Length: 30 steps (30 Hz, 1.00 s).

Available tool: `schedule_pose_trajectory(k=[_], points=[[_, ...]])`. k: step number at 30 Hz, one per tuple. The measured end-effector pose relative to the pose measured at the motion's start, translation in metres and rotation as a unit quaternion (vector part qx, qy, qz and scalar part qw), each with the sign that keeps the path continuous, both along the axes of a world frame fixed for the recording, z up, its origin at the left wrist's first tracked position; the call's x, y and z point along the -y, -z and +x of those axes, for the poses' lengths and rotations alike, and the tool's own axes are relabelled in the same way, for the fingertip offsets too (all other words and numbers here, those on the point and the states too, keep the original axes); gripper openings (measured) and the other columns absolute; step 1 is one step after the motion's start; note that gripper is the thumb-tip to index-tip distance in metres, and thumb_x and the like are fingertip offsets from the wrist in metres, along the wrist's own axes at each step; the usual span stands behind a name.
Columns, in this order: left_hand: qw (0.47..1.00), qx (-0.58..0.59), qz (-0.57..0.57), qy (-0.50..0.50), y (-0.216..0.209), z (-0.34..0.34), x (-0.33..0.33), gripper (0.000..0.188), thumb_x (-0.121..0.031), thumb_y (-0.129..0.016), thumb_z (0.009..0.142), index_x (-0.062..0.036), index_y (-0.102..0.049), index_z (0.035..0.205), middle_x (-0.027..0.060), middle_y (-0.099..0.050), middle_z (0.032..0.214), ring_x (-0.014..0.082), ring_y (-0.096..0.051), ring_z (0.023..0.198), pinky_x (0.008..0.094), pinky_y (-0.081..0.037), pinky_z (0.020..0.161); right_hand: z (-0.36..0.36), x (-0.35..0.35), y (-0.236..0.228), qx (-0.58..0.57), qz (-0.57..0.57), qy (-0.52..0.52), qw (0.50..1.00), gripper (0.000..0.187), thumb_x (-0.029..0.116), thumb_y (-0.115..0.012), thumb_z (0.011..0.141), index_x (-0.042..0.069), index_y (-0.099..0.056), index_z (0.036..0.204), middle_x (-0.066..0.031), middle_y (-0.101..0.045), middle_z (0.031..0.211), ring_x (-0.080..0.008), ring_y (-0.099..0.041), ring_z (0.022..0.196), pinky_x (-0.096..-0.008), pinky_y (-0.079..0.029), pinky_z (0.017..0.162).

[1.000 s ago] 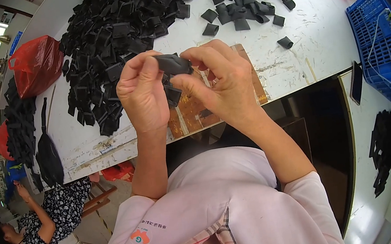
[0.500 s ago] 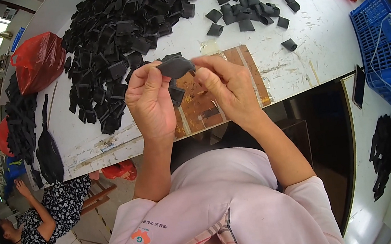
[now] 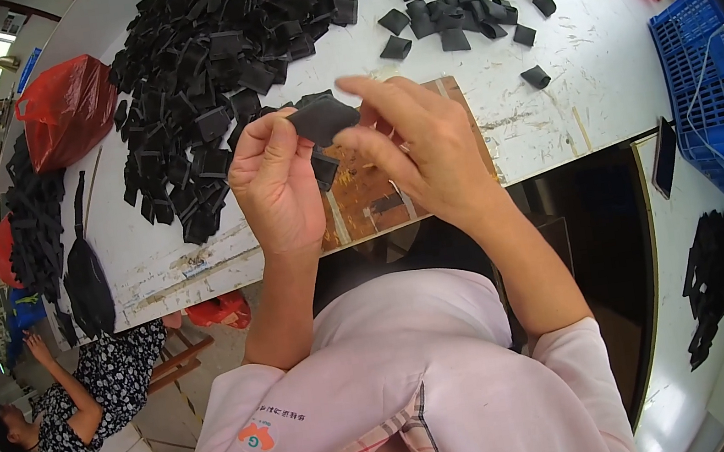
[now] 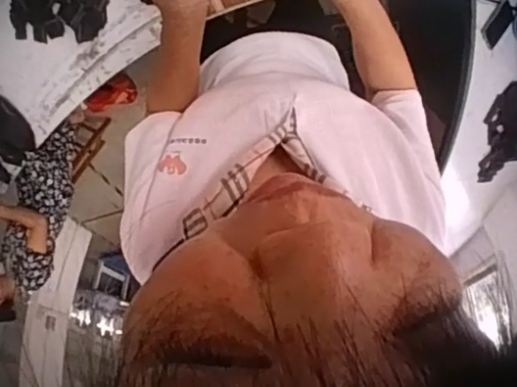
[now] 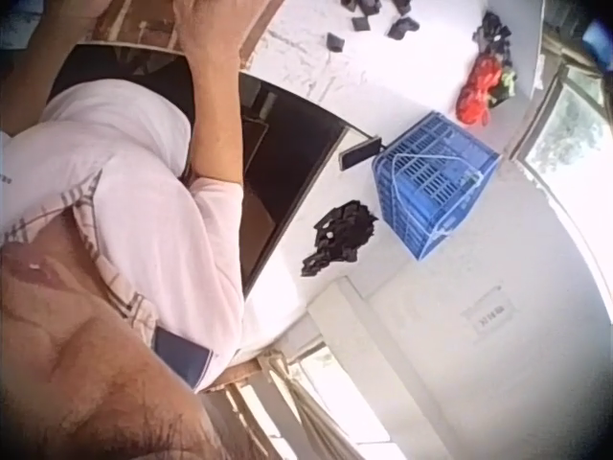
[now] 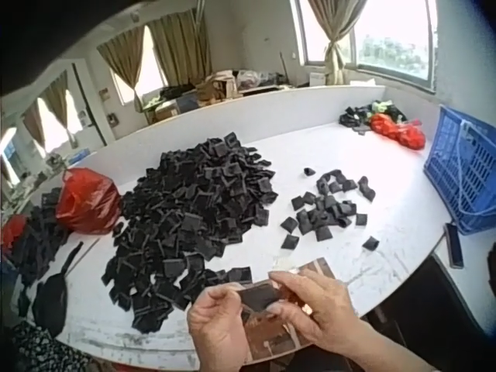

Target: Picking up small black rubber components and sliding them onto a thin metal fixture on a workbench for assembly or inspection.

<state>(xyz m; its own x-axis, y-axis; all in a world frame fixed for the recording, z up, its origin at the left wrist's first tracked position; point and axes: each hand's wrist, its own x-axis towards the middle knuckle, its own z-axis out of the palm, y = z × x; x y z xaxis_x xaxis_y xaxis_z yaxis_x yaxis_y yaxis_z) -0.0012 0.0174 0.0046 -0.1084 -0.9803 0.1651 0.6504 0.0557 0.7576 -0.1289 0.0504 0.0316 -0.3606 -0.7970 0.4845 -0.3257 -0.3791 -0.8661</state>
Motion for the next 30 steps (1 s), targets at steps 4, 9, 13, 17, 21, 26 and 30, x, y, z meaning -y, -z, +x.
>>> schedule_pose_trajectory(k=[4,9,13,17,21,26,30], points=[[1.0,-0.024,0.012,0.0,0.0,0.0,0.003,0.01,-0.004,-0.055,0.082,0.0014,-0.058,0.089,0.0073,-0.059,0.087,0.0117,-0.053,0.078,0.0231,-0.041,0.075,-0.011,0.01,-0.008,-0.218,0.009,-0.049,0.975,0.008,0.008,-0.064,0.072,0.001,-0.059,0.071,-0.0073,-0.045,0.053,-0.0213,-0.045,0.046,-0.0309,-0.035,0.041],[0.999,0.028,-0.017,-0.011,-0.004,0.002,0.0,0.008,-0.002,-0.056,0.081,0.0018,-0.058,0.088,0.007,-0.059,0.085,0.0112,-0.052,0.077,0.0226,-0.04,0.074,-0.005,0.008,0.017,-0.187,-0.04,-0.029,0.981,0.006,0.003,-0.062,0.072,0.001,-0.057,0.073,-0.0073,-0.045,0.057,-0.021,-0.044,0.048,-0.0311,-0.035,0.044],[0.997,0.065,-0.034,-0.014,-0.007,0.004,0.0,0.007,-0.002,-0.057,0.08,0.002,-0.059,0.086,0.006,-0.059,0.082,0.0088,-0.051,0.075,0.0205,-0.039,0.072,-0.003,0.011,0.021,-0.208,-0.061,-0.026,0.976,0.007,0.003,-0.063,0.072,0.001,-0.057,0.075,-0.0074,-0.045,0.059,-0.0209,-0.044,0.05,-0.0305,-0.035,0.046],[0.992,0.119,-0.048,0.016,-0.005,0.011,0.01,0.008,-0.001,-0.056,0.079,0.0031,-0.059,0.086,0.005,-0.059,0.079,0.0078,-0.052,0.072,0.0195,-0.04,0.07,-0.009,0.009,0.015,-0.224,-0.008,-0.028,0.974,0.007,0.006,-0.061,0.075,0.0,-0.057,0.074,-0.0072,-0.046,0.058,-0.0194,-0.046,0.052,-0.03,-0.035,0.046],[0.905,0.408,-0.116,-0.045,0.029,0.015,0.054,0.01,-0.002,-0.056,0.076,0.0031,-0.06,0.083,0.0054,-0.061,0.076,0.0085,-0.055,0.068,0.0206,-0.042,0.064,-0.046,0.025,-0.017,0.168,0.093,-0.167,0.967,0.028,0.026,-0.051,0.085,0.0,-0.062,0.084,-0.0011,-0.055,0.063,-0.0073,-0.048,0.057,-0.0218,-0.037,0.048],[0.672,0.703,-0.231,-0.03,0.079,-0.003,0.097,0.026,-0.02,-0.067,0.065,0.0005,-0.061,0.08,0.018,-0.06,0.075,0.0313,-0.059,0.07,0.0356,-0.047,0.064,-0.046,0.012,0.024,0.125,0.215,-0.04,0.968,0.047,0.043,-0.045,0.085,-0.002,-0.06,0.087,-0.0013,-0.052,0.06,-0.0068,-0.045,0.051,-0.0199,-0.035,0.046],[0.555,0.796,-0.233,0.058,0.094,-0.01,0.107,0.023,-0.021,-0.071,0.063,-0.0002,-0.062,0.071,0.0195,-0.06,0.072,0.0335,-0.059,0.073,0.0388,-0.046,0.064,-0.031,-0.029,0.051,0.208,0.259,-0.066,0.941,0.038,0.035,-0.046,0.088,0.0,-0.058,0.079,-0.0004,-0.051,0.058,-0.0053,-0.043,0.049,-0.0175,-0.034,0.044]])
